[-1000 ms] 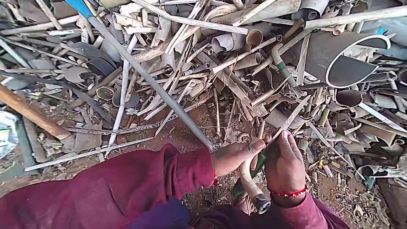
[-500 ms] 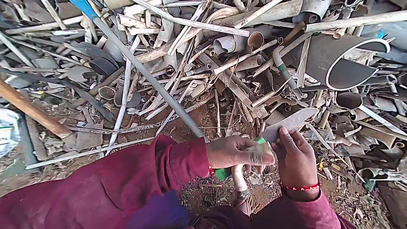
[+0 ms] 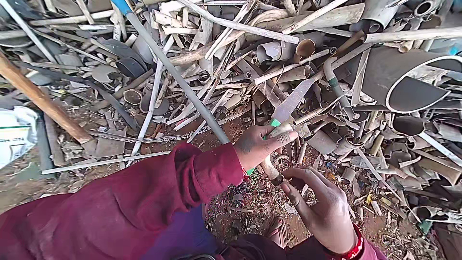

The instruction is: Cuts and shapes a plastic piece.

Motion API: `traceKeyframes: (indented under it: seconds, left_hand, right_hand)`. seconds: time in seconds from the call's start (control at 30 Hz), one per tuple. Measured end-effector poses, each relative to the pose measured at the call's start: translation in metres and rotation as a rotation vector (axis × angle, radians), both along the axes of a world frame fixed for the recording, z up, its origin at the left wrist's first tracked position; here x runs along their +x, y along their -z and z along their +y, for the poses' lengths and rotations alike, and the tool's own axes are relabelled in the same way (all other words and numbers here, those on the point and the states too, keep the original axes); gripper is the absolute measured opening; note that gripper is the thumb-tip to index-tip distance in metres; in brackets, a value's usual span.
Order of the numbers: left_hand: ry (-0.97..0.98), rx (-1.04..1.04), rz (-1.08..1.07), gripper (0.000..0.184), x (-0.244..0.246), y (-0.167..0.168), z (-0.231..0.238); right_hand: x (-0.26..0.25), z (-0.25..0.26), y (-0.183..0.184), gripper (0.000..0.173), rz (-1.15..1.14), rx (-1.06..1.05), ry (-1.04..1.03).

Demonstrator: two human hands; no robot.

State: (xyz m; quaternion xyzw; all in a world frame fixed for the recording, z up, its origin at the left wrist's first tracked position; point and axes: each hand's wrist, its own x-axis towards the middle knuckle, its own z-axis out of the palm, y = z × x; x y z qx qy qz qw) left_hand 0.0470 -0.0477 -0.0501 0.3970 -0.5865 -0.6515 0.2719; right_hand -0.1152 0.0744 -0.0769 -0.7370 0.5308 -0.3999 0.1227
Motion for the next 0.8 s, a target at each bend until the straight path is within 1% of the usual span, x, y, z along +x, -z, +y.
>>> traceKeyframes:
  seconds: [0.13, 0.23, 0.33, 0.4, 0.5, 0.57, 0.63, 0.67, 0.8]
  left_hand:
    - [-0.001, -0.011, -0.014, 0.022, -0.003, 0.001, 0.003]
    - [-0.029, 0.003, -0.019, 0.021, -0.005, 0.002, 0.003]
    - [-0.018, 0.062, -0.016, 0.013, -0.005, 0.000, 0.005]
    - [0.025, 0.078, -0.018, 0.009, -0.006, -0.003, 0.009]
    - [0.043, 0.109, -0.010, 0.010, -0.007, -0.005, 0.015]
    - [0.022, 0.092, -0.015, 0.010, -0.008, -0.005, 0.014]
    - [-0.007, 0.066, -0.017, 0.011, -0.008, -0.004, 0.010]
    - [-0.020, 0.064, -0.013, 0.012, -0.007, -0.004, 0.008]
    - [-0.066, 0.058, -0.023, 0.016, -0.006, -0.002, 0.006]
  right_hand:
    - [0.007, -0.002, 0.006, 0.020, 0.107, -0.124, 0.095]
    - [0.010, -0.002, 0.006, 0.018, 0.187, -0.236, 0.126]
    - [0.013, -0.001, 0.004, 0.017, 0.169, -0.283, 0.173]
    - [0.010, -0.002, 0.004, 0.017, 0.122, -0.261, 0.211]
    - [0.001, -0.004, 0.004, 0.022, -0.077, -0.106, 0.144]
    - [-0.003, -0.003, 0.003, 0.026, -0.162, -0.069, 0.045]
    - [-0.002, -0.002, -0.001, 0.028, -0.150, -0.069, -0.043]
    - [0.000, -0.001, -0.002, 0.026, -0.120, -0.084, -0.063]
    - [0.009, 0.001, 0.002, 0.012, 0.036, -0.237, 0.036]
